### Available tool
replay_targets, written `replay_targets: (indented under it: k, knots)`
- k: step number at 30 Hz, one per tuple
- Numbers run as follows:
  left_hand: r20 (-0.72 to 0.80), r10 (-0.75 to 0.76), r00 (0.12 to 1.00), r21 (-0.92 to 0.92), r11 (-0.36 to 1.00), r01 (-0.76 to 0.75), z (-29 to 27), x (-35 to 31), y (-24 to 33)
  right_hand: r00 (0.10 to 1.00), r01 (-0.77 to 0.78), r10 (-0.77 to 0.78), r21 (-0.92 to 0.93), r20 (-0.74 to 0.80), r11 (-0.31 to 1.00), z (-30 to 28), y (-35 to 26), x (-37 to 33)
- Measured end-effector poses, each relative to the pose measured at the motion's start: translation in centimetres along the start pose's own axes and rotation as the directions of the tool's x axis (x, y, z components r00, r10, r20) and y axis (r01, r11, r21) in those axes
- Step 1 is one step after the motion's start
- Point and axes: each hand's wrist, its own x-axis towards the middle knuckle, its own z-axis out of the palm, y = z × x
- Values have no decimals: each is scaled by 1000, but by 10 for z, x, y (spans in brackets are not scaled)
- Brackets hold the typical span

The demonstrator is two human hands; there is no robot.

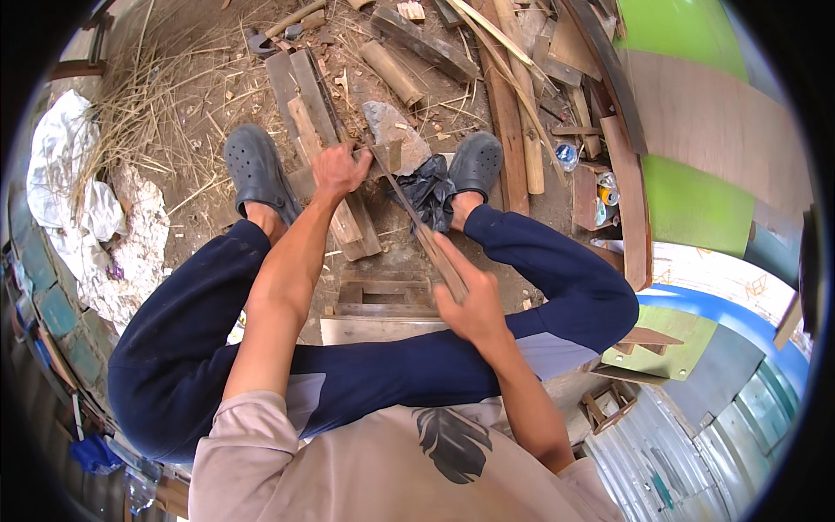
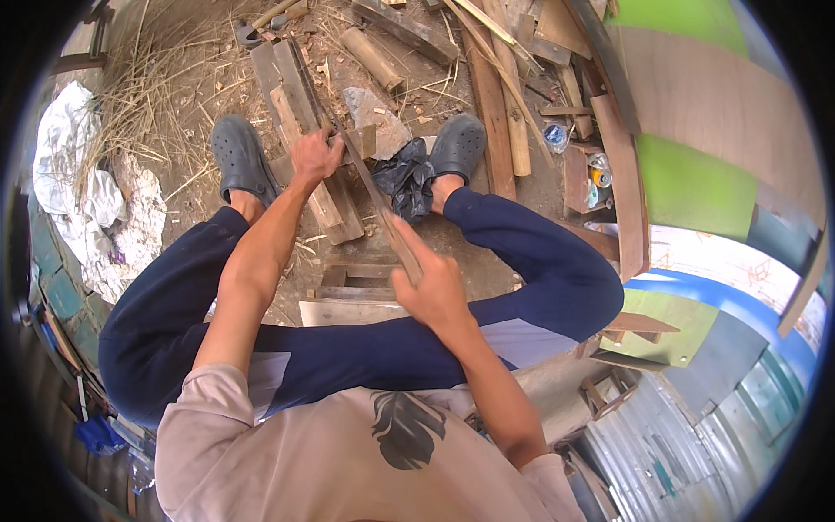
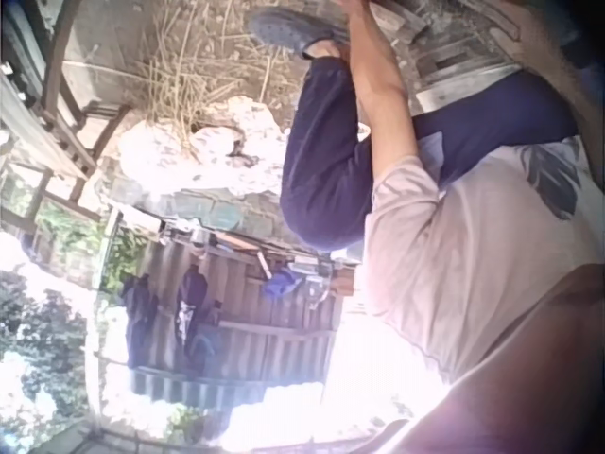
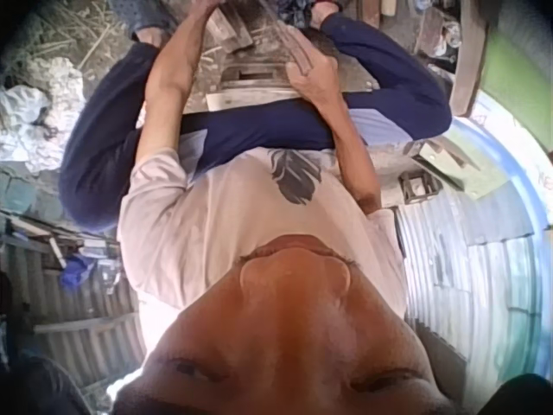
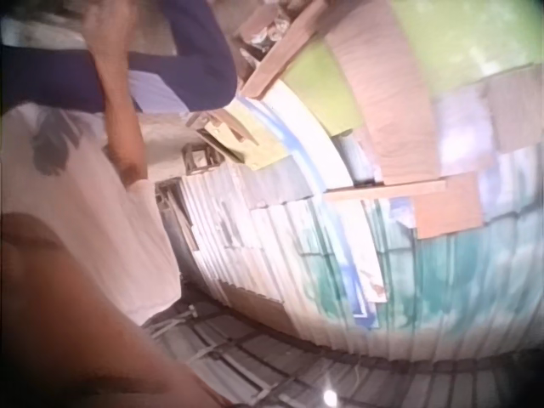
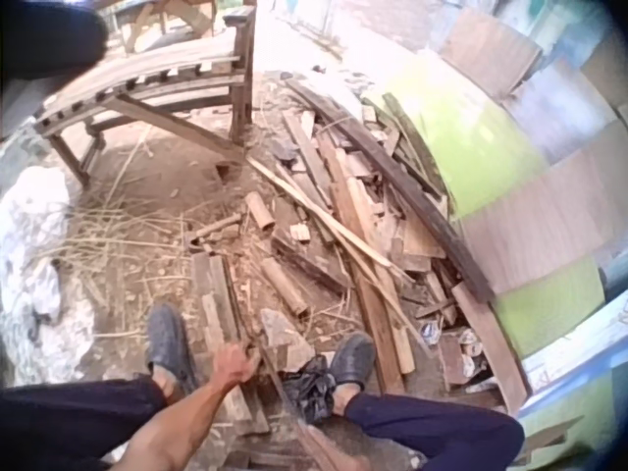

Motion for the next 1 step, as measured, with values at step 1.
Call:
replay_targets:
  k: [1]
  knots:
    - [-3, 20, 1000, -5, 1000, -20, 3, 0, 1, 1000, -4, 4, -1, -6, 1000, 0, 0, 0]
